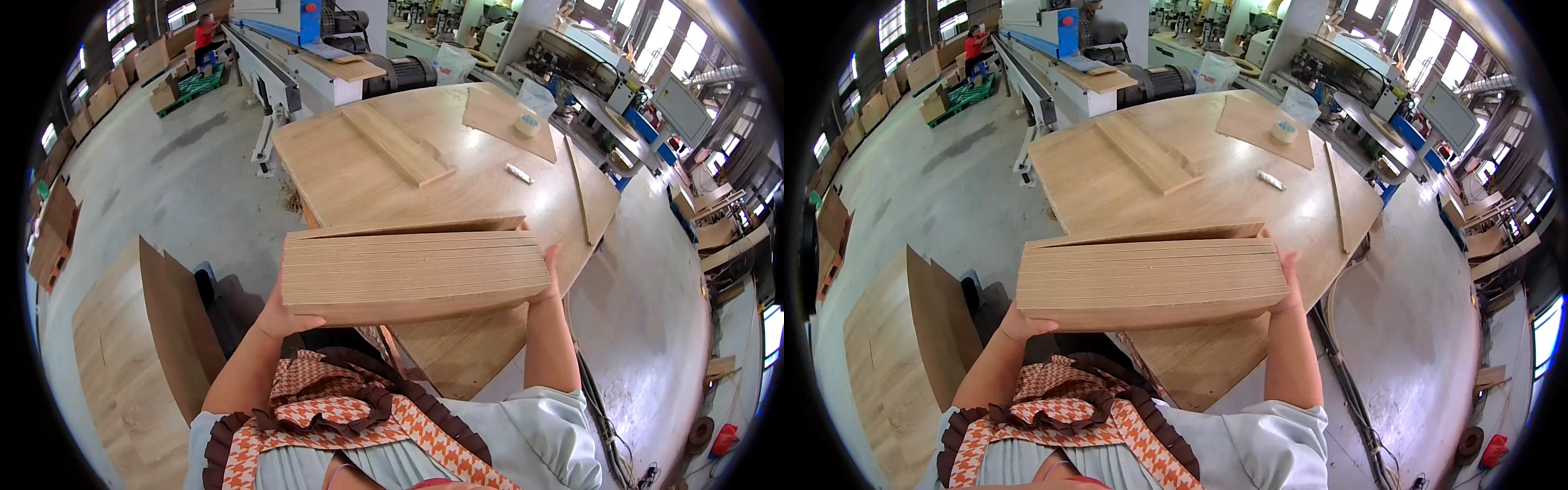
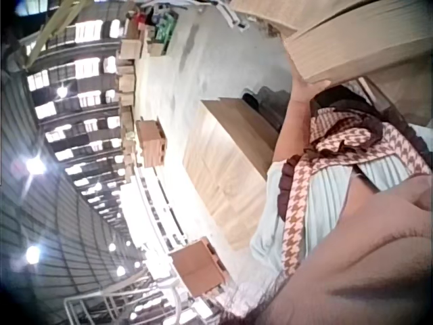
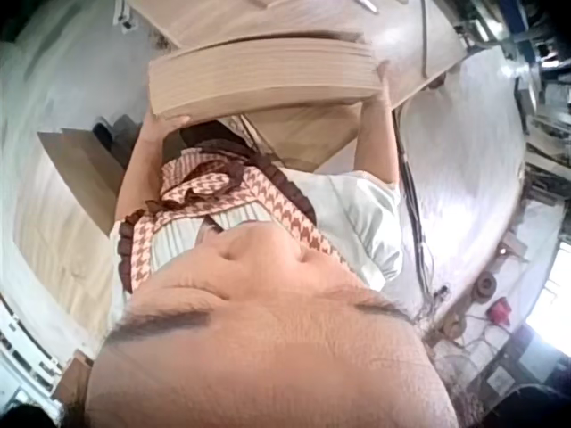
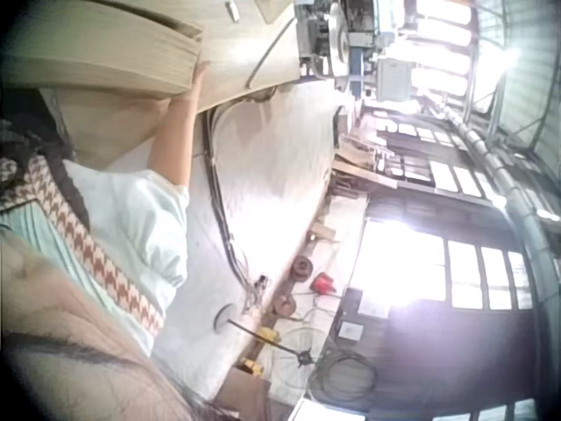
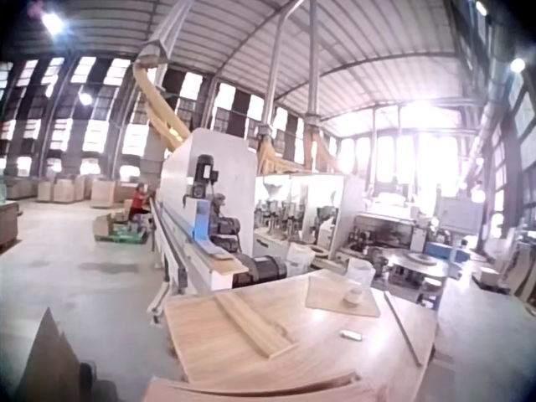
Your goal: The person gathers wooden boards from a worktable by hand, aligns them into stacks, and places them onto a pallet.
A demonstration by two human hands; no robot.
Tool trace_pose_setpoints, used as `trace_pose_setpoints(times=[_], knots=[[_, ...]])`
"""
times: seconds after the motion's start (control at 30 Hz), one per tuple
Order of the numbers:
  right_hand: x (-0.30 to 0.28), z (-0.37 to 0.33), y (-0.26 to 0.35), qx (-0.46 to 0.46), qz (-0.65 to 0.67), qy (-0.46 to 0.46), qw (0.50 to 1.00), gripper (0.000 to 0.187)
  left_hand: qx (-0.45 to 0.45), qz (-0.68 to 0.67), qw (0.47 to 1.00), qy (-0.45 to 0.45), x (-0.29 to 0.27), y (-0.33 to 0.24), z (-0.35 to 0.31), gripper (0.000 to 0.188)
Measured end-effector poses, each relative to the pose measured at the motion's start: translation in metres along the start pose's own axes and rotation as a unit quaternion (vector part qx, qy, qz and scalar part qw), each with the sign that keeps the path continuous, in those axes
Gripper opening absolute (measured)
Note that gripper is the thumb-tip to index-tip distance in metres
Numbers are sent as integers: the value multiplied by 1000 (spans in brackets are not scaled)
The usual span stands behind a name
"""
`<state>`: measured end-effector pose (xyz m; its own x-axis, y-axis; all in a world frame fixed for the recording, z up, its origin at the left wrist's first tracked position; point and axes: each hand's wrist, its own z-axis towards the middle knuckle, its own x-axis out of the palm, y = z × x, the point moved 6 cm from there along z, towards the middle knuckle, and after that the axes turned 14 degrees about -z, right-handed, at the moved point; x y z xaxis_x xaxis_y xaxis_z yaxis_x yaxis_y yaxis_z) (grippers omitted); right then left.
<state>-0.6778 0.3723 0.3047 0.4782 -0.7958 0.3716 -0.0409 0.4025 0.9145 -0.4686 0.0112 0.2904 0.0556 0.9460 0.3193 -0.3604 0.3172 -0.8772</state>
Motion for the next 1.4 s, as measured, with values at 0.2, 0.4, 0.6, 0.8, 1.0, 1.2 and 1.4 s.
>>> trace_pose_setpoints(times=[0.2,0.4,0.6,0.8,1.0,1.2,1.4], knots=[[-38,-12,-21,52,-17,-83,995,84,-29,28,999,-29,-4,3,-2,97],[-31,-47,-9,-81,-278,133,948,94,-35,40,998,-23,-14,5,-1,103],[-41,-67,-18,-33,-370,45,927,92,-33,59,998,5,-26,19,-7,89],[-38,-47,-28,27,-333,95,938,90,-31,91,994,42,-19,19,-15,100],[-54,-48,-33,-2,-343,87,935,86,1,36,998,51,-9,16,-12,121],[-20,-65,-22,87,-361,42,928,95,41,82,996,13,-11,-8,-47,120],[96,-55,-28,112,-347,180,914,97,-16,47,991,-128,-32,-42,-165,107]])
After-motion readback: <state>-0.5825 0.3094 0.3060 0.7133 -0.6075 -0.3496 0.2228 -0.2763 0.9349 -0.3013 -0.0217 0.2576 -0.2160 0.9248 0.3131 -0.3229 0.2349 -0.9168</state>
